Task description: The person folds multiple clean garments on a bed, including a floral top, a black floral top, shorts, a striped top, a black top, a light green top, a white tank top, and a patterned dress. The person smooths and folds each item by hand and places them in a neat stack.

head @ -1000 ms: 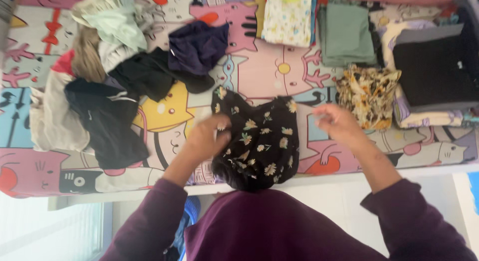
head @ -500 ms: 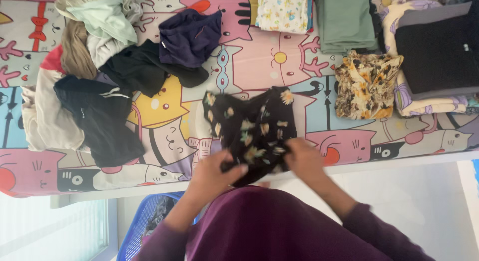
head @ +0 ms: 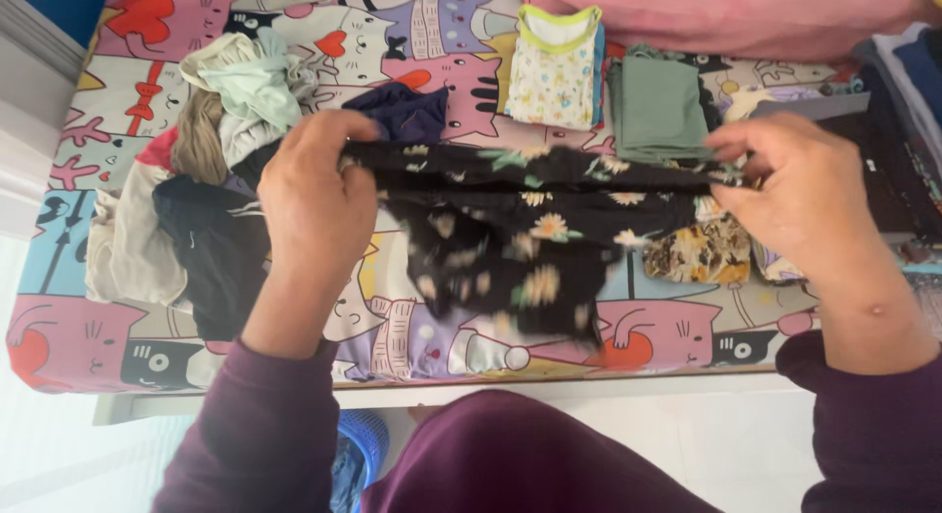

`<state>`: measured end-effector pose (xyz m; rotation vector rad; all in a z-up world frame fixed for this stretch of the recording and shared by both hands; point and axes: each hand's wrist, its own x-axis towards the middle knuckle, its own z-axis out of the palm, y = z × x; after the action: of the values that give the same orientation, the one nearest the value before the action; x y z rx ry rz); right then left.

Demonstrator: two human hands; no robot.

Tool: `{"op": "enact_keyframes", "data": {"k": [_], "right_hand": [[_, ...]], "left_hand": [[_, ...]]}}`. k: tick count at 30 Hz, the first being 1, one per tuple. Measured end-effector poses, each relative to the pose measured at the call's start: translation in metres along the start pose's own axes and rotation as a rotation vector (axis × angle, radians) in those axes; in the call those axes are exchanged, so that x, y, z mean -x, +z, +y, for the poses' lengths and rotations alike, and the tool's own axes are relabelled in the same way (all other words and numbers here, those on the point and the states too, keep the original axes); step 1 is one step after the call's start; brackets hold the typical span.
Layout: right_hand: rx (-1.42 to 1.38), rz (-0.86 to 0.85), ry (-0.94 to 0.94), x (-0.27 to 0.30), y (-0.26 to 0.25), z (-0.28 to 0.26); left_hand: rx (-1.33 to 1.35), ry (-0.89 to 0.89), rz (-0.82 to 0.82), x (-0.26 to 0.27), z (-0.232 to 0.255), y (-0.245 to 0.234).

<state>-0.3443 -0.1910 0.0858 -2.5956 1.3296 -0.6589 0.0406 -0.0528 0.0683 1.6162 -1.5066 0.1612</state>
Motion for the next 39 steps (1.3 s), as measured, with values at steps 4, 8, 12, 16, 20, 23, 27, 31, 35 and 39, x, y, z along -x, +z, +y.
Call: {"op": "enact_keyframes", "data": {"k": [4,8,12,16,20,23,27,31,35,39], "right_hand": [[0.013,0.034,-0.097,0.008,0.019,0.013],[0.001,-0.140,-0.140,0.044,0.077,0.010],[-0.235,-0.633,-0.190,0.112,0.154,0.031],[-0.381,-0.725,0.208,0.124,0.203,0.053],[-0.771,-0.363,0.374,0.042,0.288,0.032],[-0.638,-0.293,0.510,-0.009,0.353,0.014],[-0.113,-0.112,0.359,-0.013,0.395,0.014],[-0.374,-0.049,0.683,0.006,0.391,0.021],[-1.080,-0.045,1.042,0.011,0.364,0.024],[-1.247,-0.138,1.085,0.021,0.349,0.008]], "left_hand": [[0.043,0.156,-0.109,0.004,-0.006,0.002],[-0.027,0.065,-0.340,0.075,-0.010,0.029],[-0.025,0.005,-0.726,0.183,-0.020,0.058],[0.119,-0.297,-0.850,0.216,-0.038,0.107],[0.363,-0.421,-0.327,0.157,-0.057,0.218],[0.186,-0.457,-0.225,0.133,-0.077,0.283],[0.011,-0.671,-0.407,0.145,-0.101,0.318],[-0.126,-0.629,-0.565,0.152,-0.117,0.327],[-0.260,-0.570,-0.740,0.134,-0.117,0.328],[-0.229,-0.533,-0.807,0.123,-0.113,0.312]]}}
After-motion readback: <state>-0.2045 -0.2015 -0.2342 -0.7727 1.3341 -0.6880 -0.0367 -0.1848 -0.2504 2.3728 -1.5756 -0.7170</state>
